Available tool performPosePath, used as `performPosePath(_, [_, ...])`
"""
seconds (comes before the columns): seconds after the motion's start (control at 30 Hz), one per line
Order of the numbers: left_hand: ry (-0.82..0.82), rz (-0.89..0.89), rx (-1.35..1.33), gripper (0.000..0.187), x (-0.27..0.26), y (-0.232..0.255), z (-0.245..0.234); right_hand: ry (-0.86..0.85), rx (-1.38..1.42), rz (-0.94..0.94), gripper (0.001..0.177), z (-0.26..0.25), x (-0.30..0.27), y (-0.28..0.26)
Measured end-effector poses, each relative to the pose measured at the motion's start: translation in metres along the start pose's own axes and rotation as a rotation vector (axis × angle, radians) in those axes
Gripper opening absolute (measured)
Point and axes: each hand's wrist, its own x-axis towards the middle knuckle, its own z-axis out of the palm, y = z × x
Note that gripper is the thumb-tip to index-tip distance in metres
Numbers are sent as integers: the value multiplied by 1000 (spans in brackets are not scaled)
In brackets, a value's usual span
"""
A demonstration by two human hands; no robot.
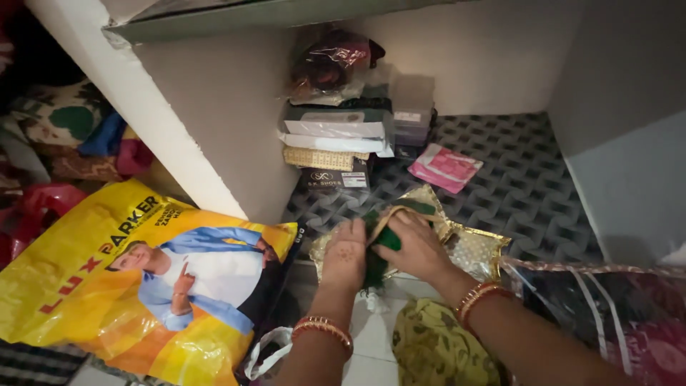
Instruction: The person sorts through several boxes and decorative pouches on a shelf, handling a card, bangles, and a green garment.
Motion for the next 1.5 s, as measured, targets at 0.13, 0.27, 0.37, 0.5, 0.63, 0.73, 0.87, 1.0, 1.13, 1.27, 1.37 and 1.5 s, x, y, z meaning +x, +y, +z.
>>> performPosePath(0.13, [-178,-219,-14,44,8,0,-11,251,-38,83,51,14,-21,1])
performPosePath(0.27, [-300,-459,-259,46,11,-4,-21,485,106,318,53,64,-66,-6])
performPosePath(0.37, [-276,-617,-579,45,11,-21,-6,526,241,587,65,90,-76,-12])
performPosePath(0.5, [-253,-803,-1142,50,0,-36,18,291,525,1093,63,81,-53,-17])
performPosePath(0.63, [-250,-856,-1296,52,-13,-27,10,108,750,1118,57,65,-39,6])
performPosePath(0.73, [-316,-740,-1315,52,-18,-17,11,75,914,985,47,80,-40,31])
performPosePath(0.87, [-263,-479,-1138,51,-24,-9,39,203,635,689,47,110,-38,51])
performPosePath(1.0, [-287,-451,-1178,53,-21,-6,35,85,348,588,35,99,-39,49])
performPosePath(1.13, [-454,-166,-1061,67,-19,-2,-14,-3,268,528,31,62,-39,37])
performPosePath(1.27, [-386,-53,-799,56,-17,8,-42,-88,361,582,40,28,-40,-4])
performPosePath(1.37, [-425,-185,-815,52,-11,13,-36,-194,285,554,58,11,-45,-36])
performPosePath(1.5, [-150,331,-347,51,5,7,-54,-317,216,600,55,12,-39,-33])
